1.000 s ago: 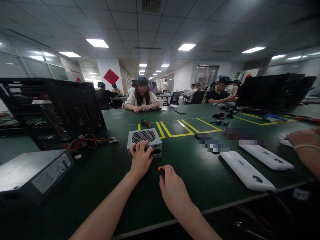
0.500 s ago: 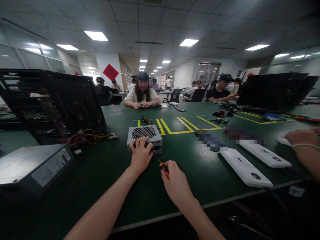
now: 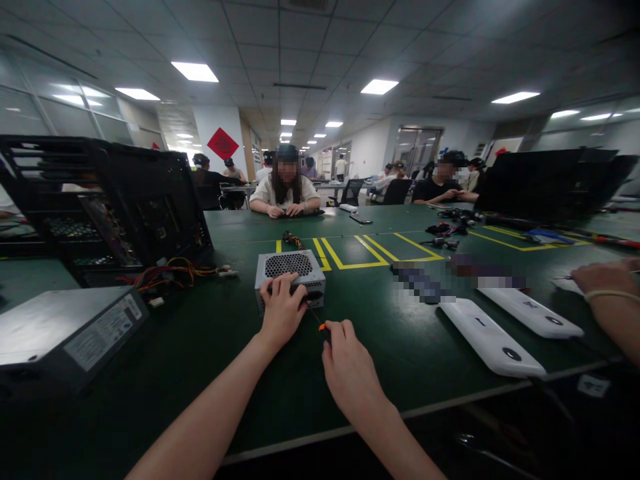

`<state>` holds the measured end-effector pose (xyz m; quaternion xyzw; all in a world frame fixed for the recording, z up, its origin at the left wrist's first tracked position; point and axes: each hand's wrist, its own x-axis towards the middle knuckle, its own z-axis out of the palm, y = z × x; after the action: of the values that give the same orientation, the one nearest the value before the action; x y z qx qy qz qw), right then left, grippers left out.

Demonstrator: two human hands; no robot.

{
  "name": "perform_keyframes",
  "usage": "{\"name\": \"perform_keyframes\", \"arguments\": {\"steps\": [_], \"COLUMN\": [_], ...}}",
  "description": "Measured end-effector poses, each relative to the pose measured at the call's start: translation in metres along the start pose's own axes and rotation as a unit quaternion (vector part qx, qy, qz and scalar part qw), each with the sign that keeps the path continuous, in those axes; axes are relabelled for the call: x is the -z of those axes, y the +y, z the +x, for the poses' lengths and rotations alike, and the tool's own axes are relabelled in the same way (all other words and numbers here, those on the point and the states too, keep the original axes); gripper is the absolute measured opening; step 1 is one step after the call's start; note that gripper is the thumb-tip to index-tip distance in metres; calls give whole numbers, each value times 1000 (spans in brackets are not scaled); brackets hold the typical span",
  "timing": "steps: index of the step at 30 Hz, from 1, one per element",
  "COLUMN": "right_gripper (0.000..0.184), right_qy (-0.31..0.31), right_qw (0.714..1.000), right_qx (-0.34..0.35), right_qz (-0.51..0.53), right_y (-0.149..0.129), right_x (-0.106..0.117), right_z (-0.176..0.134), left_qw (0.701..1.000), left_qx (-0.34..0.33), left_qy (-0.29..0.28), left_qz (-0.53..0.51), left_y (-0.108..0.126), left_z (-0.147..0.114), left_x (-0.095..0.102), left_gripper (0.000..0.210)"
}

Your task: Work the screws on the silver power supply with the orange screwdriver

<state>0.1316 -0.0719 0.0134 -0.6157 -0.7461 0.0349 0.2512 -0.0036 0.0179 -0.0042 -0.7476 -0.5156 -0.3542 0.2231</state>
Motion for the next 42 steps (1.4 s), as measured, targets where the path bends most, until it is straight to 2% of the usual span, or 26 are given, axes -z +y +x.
{"name": "perform_keyframes", "arguments": {"steps": [3, 10, 14, 17, 21, 28, 42], "right_gripper": [26, 25, 15, 13, 13, 11, 12], "right_qy": [-17, -32, -67, -86, -61, -33, -37], "right_qw": [1000, 994, 989, 988, 989, 986, 986], "right_qx": [-8, -38, -65, -70, -56, -77, -86], "right_qz": [-1, 99, 113, 108, 123, 145, 137], "right_y": [3, -2, 0, 5, 16, 39, 34], "right_x": [1, -1, -1, 1, 4, 9, 6], "right_z": [2, 3, 6, 8, 5, -2, 5], "left_qw": [1000, 1000, 1000, 1000, 1000, 1000, 1000], "left_qx": [-2, -2, -3, -2, -2, -4, -6], "left_qy": [-2, -1, -3, -4, -4, -6, -9], "left_qz": [4, 7, 12, 19, 22, 23, 27], "left_y": [0, 0, 1, 1, 1, 1, 1], "left_z": [0, -1, 0, 0, 0, 0, 0], "left_x": [0, 0, 0, 0, 1, 1, 0], "left_gripper": [11, 10, 10, 10, 10, 9, 9]}}
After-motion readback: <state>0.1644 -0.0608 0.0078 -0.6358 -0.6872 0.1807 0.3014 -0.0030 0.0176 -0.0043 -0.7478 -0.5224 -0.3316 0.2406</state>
